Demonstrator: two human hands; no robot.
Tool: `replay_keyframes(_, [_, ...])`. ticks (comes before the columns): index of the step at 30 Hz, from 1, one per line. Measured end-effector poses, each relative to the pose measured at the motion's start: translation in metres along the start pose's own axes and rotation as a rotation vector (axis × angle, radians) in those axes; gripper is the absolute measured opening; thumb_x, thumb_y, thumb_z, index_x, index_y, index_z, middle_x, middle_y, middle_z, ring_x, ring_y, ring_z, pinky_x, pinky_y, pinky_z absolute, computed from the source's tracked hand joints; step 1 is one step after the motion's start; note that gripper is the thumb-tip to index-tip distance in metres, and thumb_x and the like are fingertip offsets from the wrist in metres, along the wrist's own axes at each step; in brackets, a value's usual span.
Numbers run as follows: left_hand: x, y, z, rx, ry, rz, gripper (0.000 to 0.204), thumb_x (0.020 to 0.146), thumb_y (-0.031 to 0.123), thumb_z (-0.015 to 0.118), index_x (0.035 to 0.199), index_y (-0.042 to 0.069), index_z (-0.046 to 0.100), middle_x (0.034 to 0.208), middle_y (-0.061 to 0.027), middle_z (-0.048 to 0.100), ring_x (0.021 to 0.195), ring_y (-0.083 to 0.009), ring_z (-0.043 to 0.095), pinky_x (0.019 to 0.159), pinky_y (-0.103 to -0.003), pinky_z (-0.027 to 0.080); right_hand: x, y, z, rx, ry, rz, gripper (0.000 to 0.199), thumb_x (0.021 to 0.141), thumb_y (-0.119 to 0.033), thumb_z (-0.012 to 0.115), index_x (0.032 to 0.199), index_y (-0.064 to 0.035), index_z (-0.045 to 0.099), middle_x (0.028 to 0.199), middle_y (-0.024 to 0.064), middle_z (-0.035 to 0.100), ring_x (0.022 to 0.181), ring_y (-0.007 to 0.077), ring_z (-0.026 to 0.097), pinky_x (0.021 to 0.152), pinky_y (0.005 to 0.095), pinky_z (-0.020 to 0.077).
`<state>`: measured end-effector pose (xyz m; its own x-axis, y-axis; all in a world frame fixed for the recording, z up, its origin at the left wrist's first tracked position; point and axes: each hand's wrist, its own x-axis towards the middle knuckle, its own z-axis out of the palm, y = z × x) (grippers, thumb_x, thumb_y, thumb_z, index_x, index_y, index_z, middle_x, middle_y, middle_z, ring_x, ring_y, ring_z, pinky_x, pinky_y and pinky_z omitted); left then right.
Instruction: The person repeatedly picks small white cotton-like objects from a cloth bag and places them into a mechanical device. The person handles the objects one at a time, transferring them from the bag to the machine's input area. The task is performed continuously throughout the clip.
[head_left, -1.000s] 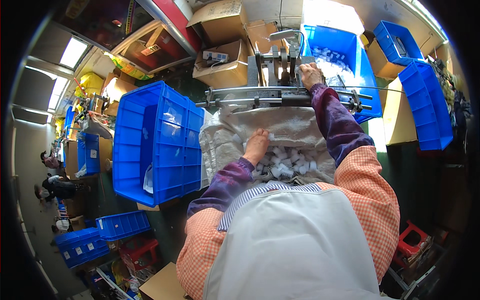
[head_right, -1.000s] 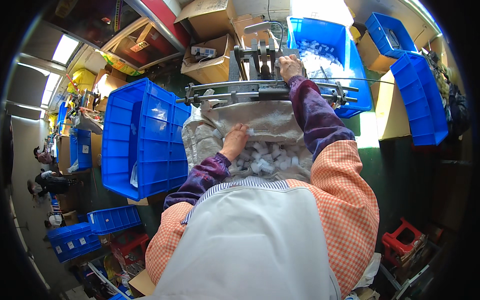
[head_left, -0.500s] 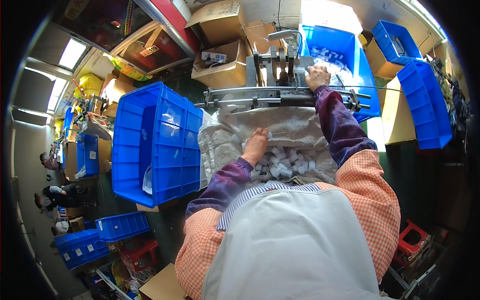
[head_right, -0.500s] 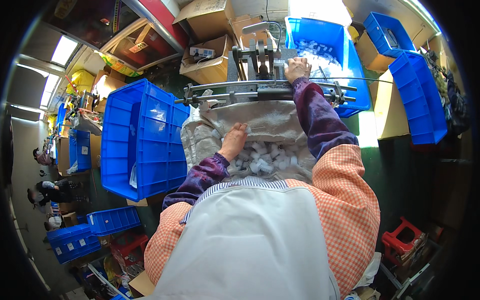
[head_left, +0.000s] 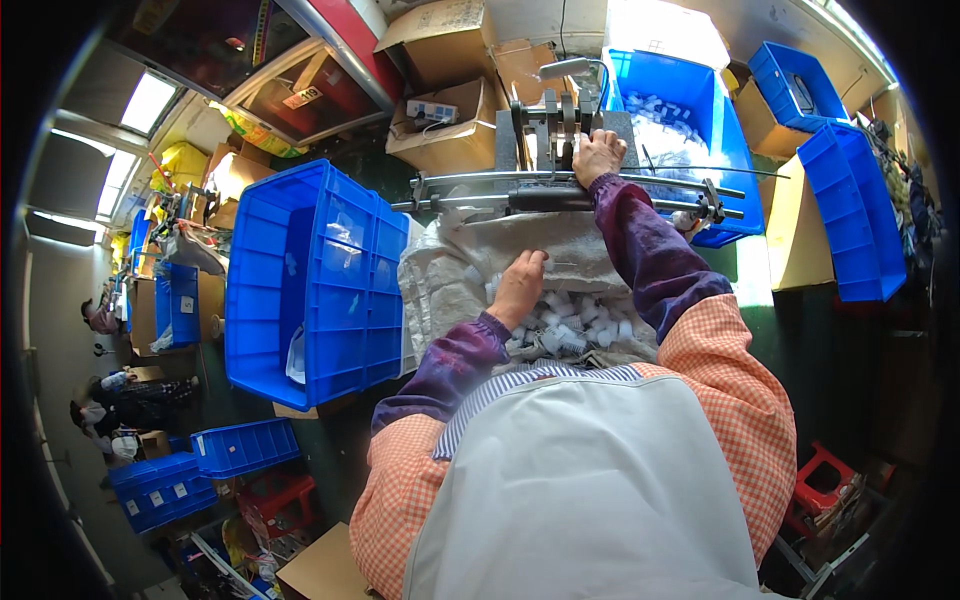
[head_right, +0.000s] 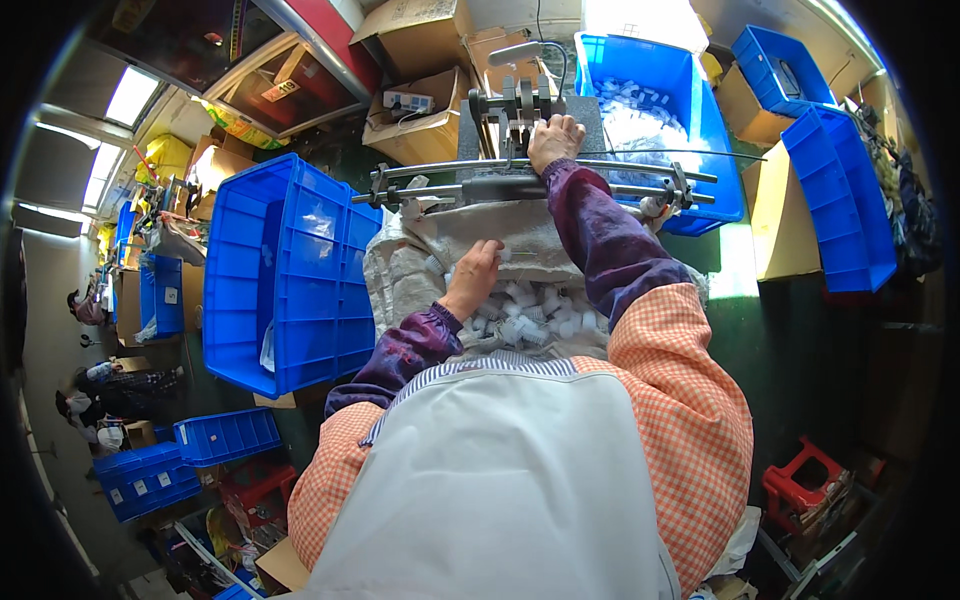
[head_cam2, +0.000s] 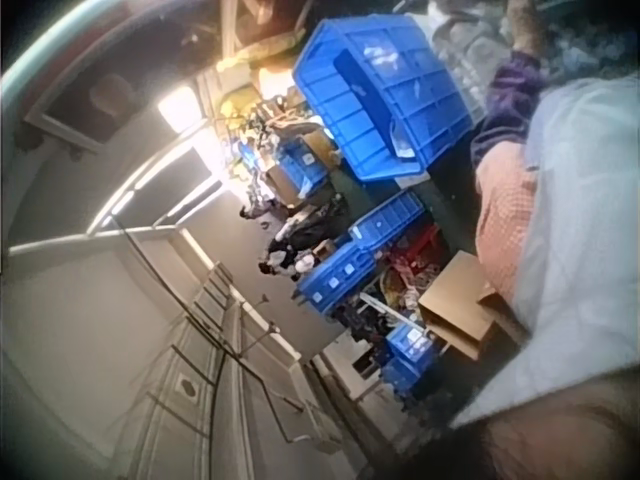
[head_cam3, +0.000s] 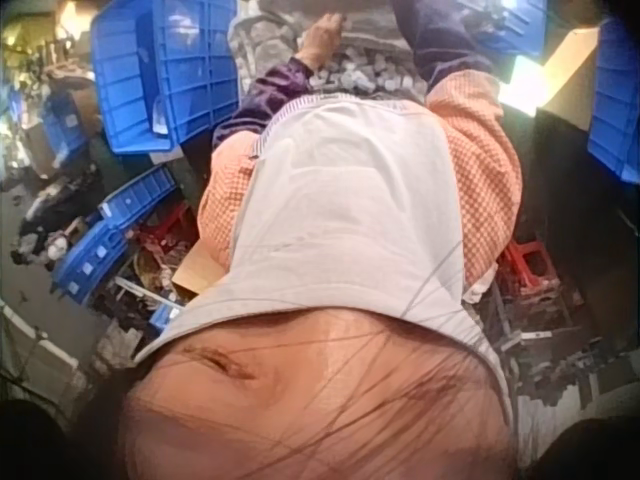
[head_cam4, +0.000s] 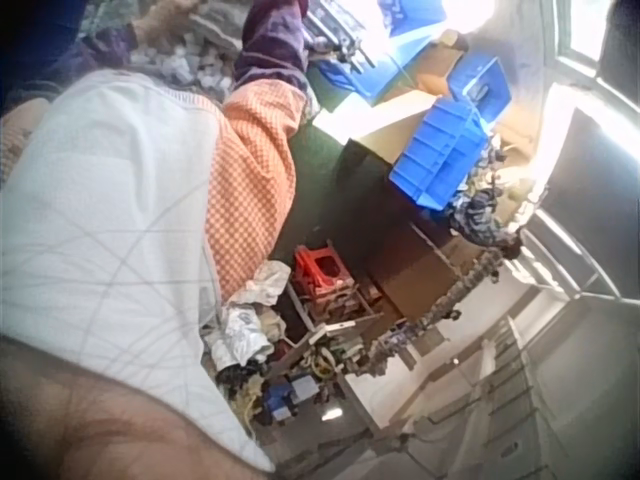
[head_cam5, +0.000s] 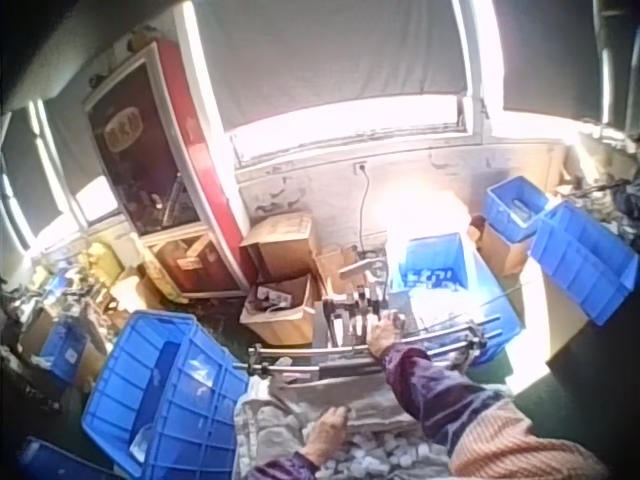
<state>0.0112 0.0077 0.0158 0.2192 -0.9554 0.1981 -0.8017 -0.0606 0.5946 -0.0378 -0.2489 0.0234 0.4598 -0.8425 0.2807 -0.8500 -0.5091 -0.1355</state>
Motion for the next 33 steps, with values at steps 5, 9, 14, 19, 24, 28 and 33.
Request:
replay_keyframes(5, [0.0,0.007,-0.014,-0.12,0.074,0.009,0.016,0.079,0.001,0.054,0.095,0.002,0.056,0.094,-0.0152,0.057,0.083,-0.0343,0.057,0.07,-0.038,0.047,-0.001,0.024,-0.006,0.003,-0.039,-0.007,0.027,0.081,-0.028,0.05,0.1,-0.0126,0.062,0.106,0.0077,0.052,0.107,0.0255,0.042,0.092,0.0436,0.0267])
replay_keyframes(9, [0.007,0.013,-0.02,-0.158,0.14,0.059,0.013,0.079,0.001,0.055,0.092,0.002,0.057,0.094,-0.014,0.057,0.083,-0.0331,0.058,0.071,-0.036,0.048,0.002,0.056,-0.008,0.075,-0.04,0.022,0.027,0.079,-0.027,0.051,0.099,-0.011,0.06,0.107,0.0089,0.054,0.104,0.0265,0.05,0.088,0.0446,0.0343])
replay_keyframes(14, [0.024,0.035,-0.03,-0.204,0.165,0.132,0.012,0.079,0.001,0.056,0.091,0.002,0.058,0.094,-0.0129,0.058,0.083,-0.0319,0.059,0.07,-0.035,0.048,0.029,0.093,-0.005,-0.065,-0.214,0.049,0.027,0.08,-0.028,0.052,0.1,-0.0111,0.057,0.104,0.011,0.059,0.096,0.0285,0.059,0.086,0.0445,0.0381])
replay_keyframes(19, [0.039,0.049,-0.034,-0.21,0.2,0.177,0.012,0.079,0.0,0.057,0.091,0.003,0.059,0.093,-0.0128,0.058,0.083,-0.0313,0.059,0.069,-0.034,0.049,0.028,0.11,-0.058,-0.106,0.063,0.258,0.037,0.078,-0.036,0.057,0.101,-0.0076,0.055,0.095,0.0162,0.062,0.087,0.0312,0.062,0.072,0.0426,0.0479])
replay_keyframes(24, [0.059,0.063,-0.036,-0.208,0.229,0.227,0.014,0.079,0.0,0.057,0.093,0.003,0.058,0.094,-0.0129,0.058,0.082,-0.0315,0.059,0.068,-0.034,0.049,-0.037,0.086,-0.083,0.616,-0.353,-0.34,0.035,0.083,-0.015,0.051,0.116,-0.004,0.052,0.106,0.0151,0.059,0.095,0.0269,0.059,0.08,0.037,0.047])
replay_keyframes(28, [0.064,0.064,-0.034,-0.296,0.2,0.141,0.025,0.077,0.004,0.06,0.101,0.003,0.053,0.098,-0.0132,0.054,0.082,-0.0314,0.058,0.07,-0.036,0.048,-0.074,0.036,-0.128,0.851,-0.793,-0.461,0.036,0.078,-0.003,0.052,0.114,-0.0041,0.055,0.11,0.0178,0.058,0.097,0.0246,0.059,0.081,0.0309,0.0459])
replay_keyframes(33, [0.023,0.029,-0.029,0.019,0.047,0.112,0.038,0.068,0.013,0.07,0.101,0.004,0.053,0.099,-0.0137,0.054,0.098,-0.0312,0.051,0.081,-0.038,0.044,-0.016,0.064,-0.045,0.355,-0.092,-0.272,0.019,0.081,-0.013,0.051,0.097,-0.0107,0.061,0.093,0.0096,0.06,0.089,0.0291,0.056,0.079,0.0388,0.0449])
